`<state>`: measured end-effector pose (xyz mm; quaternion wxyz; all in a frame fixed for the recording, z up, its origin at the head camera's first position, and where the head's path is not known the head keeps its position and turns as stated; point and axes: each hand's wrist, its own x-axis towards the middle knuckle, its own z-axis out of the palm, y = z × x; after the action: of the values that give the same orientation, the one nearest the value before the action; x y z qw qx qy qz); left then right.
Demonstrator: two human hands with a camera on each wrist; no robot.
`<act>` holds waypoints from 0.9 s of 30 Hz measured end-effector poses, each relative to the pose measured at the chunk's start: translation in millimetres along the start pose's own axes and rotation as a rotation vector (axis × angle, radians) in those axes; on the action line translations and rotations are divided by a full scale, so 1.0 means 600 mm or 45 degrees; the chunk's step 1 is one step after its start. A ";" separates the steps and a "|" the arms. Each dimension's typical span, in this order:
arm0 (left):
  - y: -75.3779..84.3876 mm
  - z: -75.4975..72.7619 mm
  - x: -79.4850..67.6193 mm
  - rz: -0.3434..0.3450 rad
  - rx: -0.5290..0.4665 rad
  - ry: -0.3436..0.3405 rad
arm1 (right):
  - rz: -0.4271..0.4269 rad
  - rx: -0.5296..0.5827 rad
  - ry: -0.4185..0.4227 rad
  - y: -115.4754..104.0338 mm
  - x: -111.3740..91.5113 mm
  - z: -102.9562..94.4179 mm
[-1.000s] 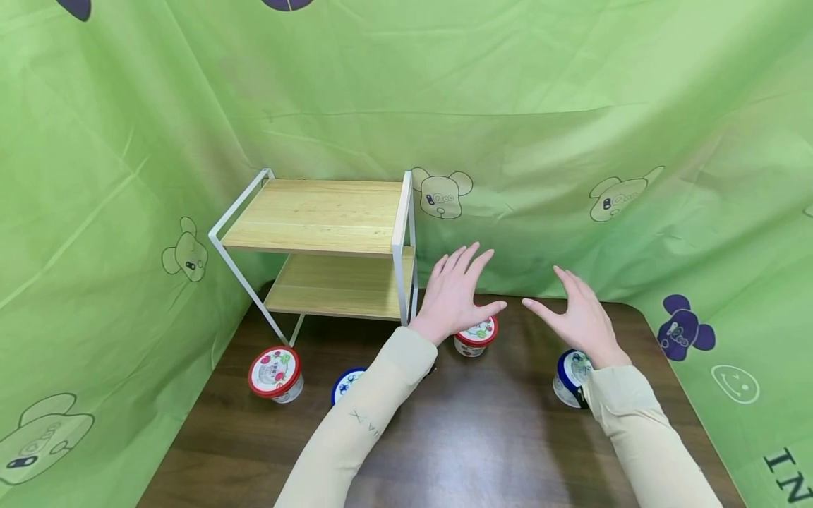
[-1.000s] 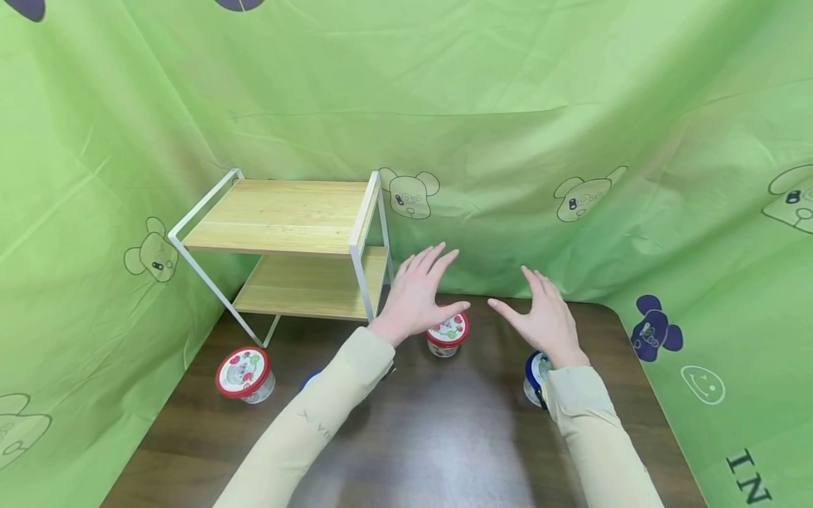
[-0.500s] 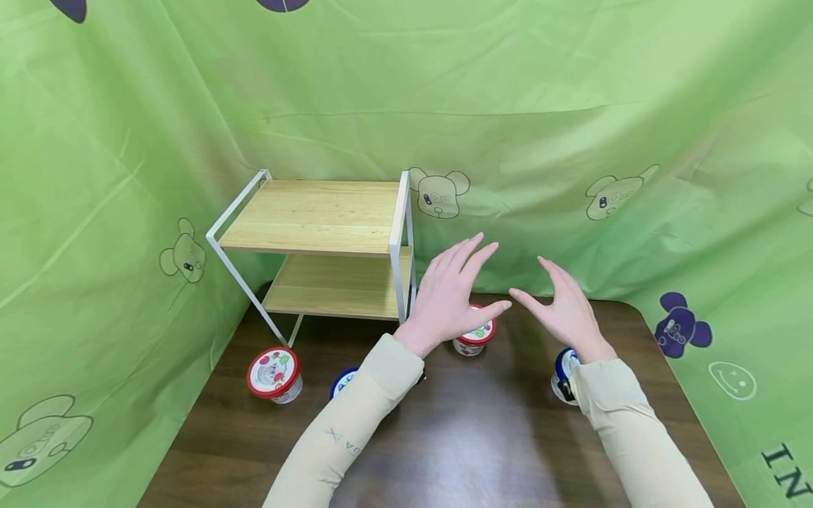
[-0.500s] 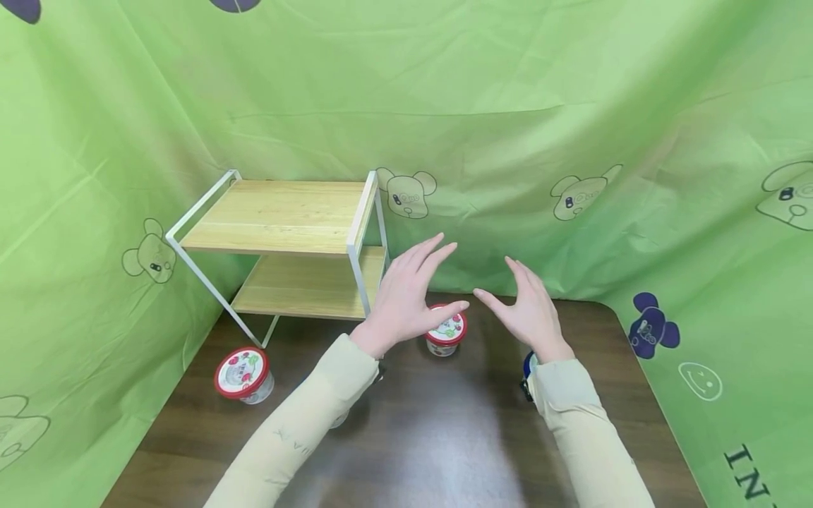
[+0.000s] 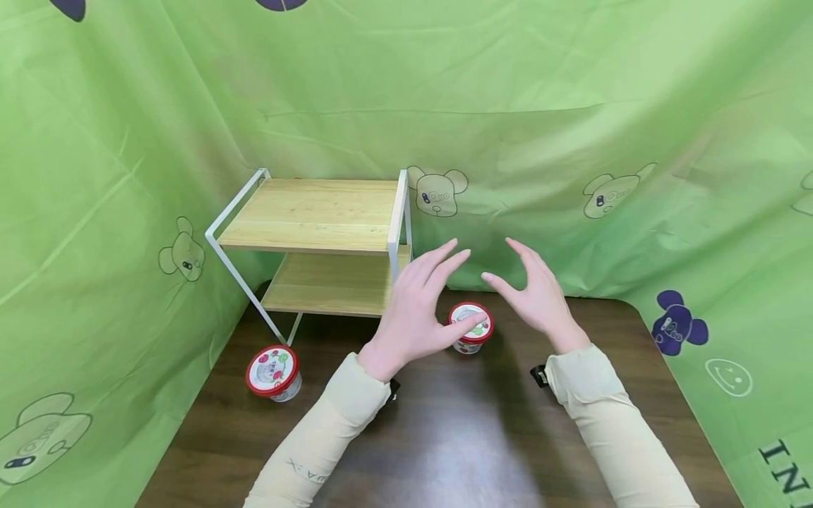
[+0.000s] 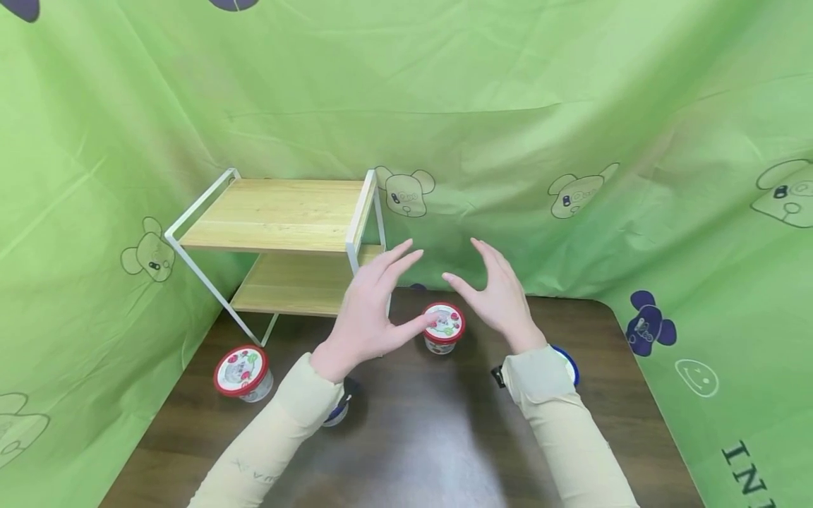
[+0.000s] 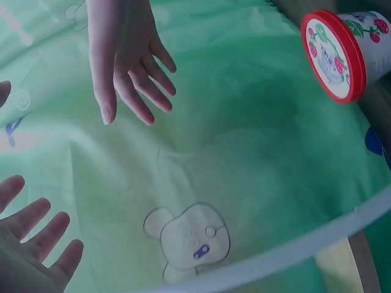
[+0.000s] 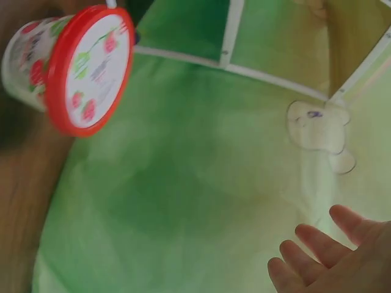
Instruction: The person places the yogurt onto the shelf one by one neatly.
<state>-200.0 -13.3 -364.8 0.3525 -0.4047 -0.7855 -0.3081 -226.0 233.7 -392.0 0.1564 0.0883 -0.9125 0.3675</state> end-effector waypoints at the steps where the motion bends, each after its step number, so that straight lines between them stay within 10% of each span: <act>1: 0.000 -0.008 -0.003 -0.007 0.002 0.005 | -0.004 0.011 0.001 -0.006 0.002 0.001; 13: -0.024 -0.105 -0.086 -0.093 0.063 0.225 | -0.164 0.155 0.019 -0.091 0.021 0.016; 27: -0.136 -0.195 -0.223 -0.525 0.371 0.208 | -0.416 0.192 -0.054 -0.187 0.057 0.068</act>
<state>-177.1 -198.8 -422.7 0.3991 -0.1551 -0.8563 -0.2887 -236.1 123.5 -335.9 0.1876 0.2547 -0.8590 0.4026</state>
